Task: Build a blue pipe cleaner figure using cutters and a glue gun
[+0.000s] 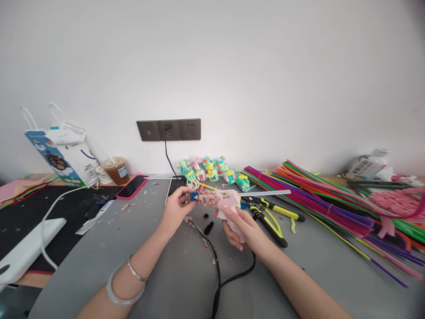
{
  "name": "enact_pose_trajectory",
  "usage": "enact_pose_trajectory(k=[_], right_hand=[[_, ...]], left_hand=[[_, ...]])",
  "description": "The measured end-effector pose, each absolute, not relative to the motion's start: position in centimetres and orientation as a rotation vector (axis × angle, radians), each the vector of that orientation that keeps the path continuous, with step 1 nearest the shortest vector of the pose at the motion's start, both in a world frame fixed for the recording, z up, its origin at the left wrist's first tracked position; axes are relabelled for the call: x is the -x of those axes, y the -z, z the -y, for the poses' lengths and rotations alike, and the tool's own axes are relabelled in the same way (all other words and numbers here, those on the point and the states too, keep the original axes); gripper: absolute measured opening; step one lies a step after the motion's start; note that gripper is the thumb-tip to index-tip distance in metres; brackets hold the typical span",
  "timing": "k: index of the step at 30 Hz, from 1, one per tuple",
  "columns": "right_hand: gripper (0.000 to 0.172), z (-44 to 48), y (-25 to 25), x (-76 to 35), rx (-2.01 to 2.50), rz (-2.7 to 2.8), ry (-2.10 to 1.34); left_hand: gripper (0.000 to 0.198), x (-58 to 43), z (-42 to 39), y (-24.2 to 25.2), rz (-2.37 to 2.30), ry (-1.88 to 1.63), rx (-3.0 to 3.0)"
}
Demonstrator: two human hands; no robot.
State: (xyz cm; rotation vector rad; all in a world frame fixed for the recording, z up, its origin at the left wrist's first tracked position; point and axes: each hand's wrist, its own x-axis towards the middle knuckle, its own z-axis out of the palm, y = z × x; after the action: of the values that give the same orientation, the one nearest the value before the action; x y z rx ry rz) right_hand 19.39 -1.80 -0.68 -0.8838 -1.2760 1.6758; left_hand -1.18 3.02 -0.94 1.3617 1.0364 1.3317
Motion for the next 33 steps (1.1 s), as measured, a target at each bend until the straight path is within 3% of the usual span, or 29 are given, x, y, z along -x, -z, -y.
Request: enact_pose_trajectory(k=[33], right_hand=[[0.058,1.75,0.73,-19.75,1.036,1.355,-1.482]], left_hand=[[0.029,1.82,-3.51,1.62,-1.025,-1.379,-1.374]])
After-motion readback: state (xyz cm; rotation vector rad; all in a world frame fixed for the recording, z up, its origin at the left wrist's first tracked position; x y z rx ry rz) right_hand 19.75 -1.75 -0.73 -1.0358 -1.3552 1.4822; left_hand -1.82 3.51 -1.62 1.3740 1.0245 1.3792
